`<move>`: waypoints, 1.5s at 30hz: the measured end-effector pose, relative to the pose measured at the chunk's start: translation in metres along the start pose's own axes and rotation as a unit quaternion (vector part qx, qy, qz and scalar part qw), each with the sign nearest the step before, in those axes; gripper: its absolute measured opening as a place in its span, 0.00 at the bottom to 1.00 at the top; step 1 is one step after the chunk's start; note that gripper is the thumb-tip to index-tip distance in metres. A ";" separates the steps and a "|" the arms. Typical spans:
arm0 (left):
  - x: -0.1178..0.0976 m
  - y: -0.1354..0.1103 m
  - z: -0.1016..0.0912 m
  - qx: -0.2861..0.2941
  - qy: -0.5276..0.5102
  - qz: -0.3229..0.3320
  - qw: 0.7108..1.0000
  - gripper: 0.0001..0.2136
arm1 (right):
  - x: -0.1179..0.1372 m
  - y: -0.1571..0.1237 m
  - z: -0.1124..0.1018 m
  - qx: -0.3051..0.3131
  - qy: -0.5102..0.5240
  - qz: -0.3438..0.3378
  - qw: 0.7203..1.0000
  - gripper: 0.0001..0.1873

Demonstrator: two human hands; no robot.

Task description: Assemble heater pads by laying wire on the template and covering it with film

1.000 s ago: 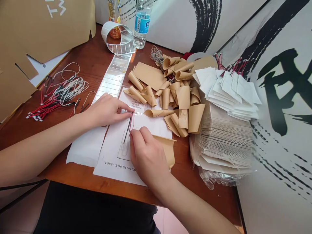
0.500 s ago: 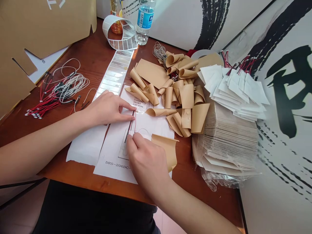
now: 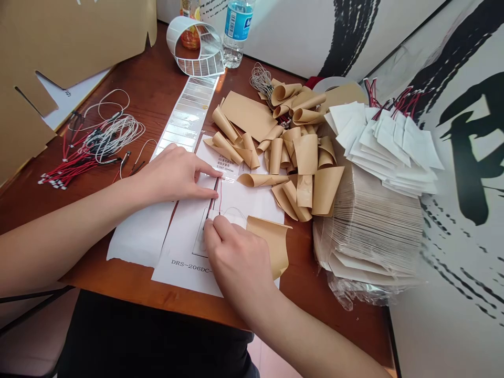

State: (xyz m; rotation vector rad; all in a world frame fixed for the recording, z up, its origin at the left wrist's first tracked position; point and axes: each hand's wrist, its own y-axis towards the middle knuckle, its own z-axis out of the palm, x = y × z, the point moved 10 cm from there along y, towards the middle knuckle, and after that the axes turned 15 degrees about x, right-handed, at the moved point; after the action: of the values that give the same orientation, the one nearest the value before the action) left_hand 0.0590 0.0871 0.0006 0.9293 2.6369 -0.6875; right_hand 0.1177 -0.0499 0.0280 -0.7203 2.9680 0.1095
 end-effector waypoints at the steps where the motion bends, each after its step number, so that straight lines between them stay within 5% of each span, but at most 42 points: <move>1: -0.001 -0.001 0.001 0.005 0.004 -0.002 1.000 0.25 | 0.000 0.000 0.000 0.001 -0.001 -0.002 1.000 0.14; 32: -0.018 -0.012 0.012 0.064 0.130 0.007 0.989 0.37 | 0.007 -0.004 -0.001 -0.002 -0.026 -0.018 0.999 0.16; 45: -0.018 -0.011 0.013 0.065 0.108 0.015 0.992 0.38 | 0.008 -0.016 -0.007 0.008 0.052 -0.008 0.999 0.15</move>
State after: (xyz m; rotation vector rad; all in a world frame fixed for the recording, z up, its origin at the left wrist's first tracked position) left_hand 0.0661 0.0637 0.0005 1.1357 2.7848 -0.8007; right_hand 0.1177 -0.0680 0.0337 -0.7699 3.0569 0.0494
